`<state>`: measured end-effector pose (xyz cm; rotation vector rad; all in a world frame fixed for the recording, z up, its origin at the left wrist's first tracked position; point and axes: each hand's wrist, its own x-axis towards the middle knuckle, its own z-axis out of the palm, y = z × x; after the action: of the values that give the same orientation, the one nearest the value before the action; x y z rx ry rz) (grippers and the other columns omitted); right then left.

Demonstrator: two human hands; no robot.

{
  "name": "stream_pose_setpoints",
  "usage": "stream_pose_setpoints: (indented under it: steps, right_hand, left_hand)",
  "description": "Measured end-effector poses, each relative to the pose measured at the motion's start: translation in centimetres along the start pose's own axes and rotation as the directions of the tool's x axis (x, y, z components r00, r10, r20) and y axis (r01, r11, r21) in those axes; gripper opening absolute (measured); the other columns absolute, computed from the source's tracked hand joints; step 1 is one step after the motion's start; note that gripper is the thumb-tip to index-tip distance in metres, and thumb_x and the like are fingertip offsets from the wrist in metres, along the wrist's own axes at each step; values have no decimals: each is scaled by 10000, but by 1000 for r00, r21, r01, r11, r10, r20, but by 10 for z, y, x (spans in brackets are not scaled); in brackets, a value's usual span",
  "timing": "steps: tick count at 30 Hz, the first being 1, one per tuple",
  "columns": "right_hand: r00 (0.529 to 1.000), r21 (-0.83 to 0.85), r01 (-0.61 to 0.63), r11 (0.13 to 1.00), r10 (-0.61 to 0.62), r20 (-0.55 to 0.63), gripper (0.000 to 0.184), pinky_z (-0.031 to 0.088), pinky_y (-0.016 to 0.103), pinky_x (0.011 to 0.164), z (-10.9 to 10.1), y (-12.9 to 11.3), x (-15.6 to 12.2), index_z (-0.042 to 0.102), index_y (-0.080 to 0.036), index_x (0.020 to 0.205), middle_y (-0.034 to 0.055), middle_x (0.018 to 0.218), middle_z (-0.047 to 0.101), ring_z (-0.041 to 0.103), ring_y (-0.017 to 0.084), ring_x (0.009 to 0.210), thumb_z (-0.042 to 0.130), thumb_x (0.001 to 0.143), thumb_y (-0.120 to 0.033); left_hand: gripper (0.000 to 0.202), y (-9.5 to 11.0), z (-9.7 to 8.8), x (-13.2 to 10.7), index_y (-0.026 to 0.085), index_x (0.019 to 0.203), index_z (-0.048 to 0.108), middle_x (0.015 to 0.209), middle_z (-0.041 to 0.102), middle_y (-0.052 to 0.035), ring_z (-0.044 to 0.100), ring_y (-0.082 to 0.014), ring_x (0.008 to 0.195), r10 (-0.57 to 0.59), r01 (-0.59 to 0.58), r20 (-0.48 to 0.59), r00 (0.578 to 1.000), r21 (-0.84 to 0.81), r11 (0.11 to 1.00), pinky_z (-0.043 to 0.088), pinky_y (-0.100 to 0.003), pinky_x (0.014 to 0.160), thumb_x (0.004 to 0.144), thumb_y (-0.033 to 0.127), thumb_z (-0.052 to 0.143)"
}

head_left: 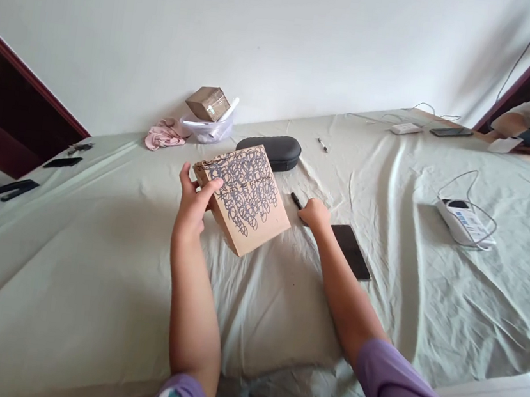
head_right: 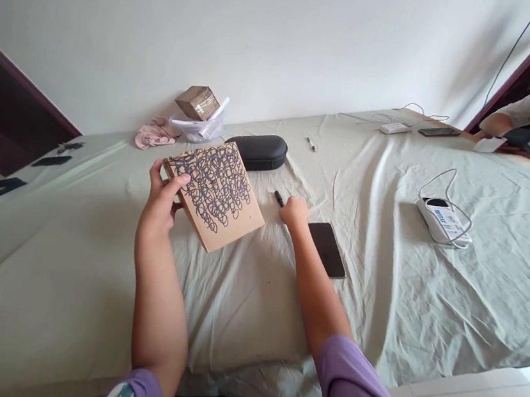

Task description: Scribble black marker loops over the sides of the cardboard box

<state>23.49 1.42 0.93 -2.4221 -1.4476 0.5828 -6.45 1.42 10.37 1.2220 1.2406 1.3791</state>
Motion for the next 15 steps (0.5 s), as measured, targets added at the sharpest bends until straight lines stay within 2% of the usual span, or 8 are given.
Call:
stream_pose_setpoints:
  steps: [2,5,9,11,12,15]
  right_hand:
    - [1000,-22,10,1000,-10,20,440,565,414,903,-4,0,-2,727,-87,1304,284,1330,732,721,396,1210,683,878,-190]
    - [996,-50,59,997,-56,66,430,567,432,886,-23,1,-9,752,-88,1265,271,1280,753,727,400,1165,701,848,-181]
    - [977,-27,187,982,-183,108,419,548,371,831,-67,6,-32,814,-186,1179,141,1102,810,750,304,986,694,786,-100]
    - [955,85,280,956,-287,82,421,529,338,748,-89,8,-48,819,-237,1196,72,951,806,731,232,813,631,834,-135]
    - [935,205,338,919,-353,40,406,513,333,712,-97,8,-55,825,-231,1178,63,899,795,714,211,754,592,857,-149]
    - [862,479,479,736,-498,-98,379,478,325,670,-107,3,-72,817,-200,1151,56,844,770,693,191,720,554,880,-175]
  left_hand:
    - [1051,-1,2,1,353,1640,281,1447,595,-153,677,-355,1232,1,-1,8,1000,-29,1000,618,-425,840,759,438,848]
    - [956,-1,5,2,356,1590,358,1385,641,-131,681,-365,1227,-4,5,15,1000,-78,997,622,-453,863,763,417,833]
    - [921,-3,4,4,349,1556,405,1331,672,-114,678,-373,1237,-29,30,7,1000,-94,995,612,-447,869,748,419,842]
    - [906,-6,2,7,345,1546,420,1317,678,-109,680,-367,1225,-39,38,-4,999,-92,995,604,-427,850,748,430,841]
    - [892,-8,0,9,342,1537,431,1313,681,-106,684,-360,1211,-43,42,-12,999,-91,995,600,-415,835,749,430,838]
    - [817,-16,-4,15,332,1498,490,1299,696,-91,704,-339,1150,-41,39,-15,999,-96,995,574,-375,776,756,419,819]
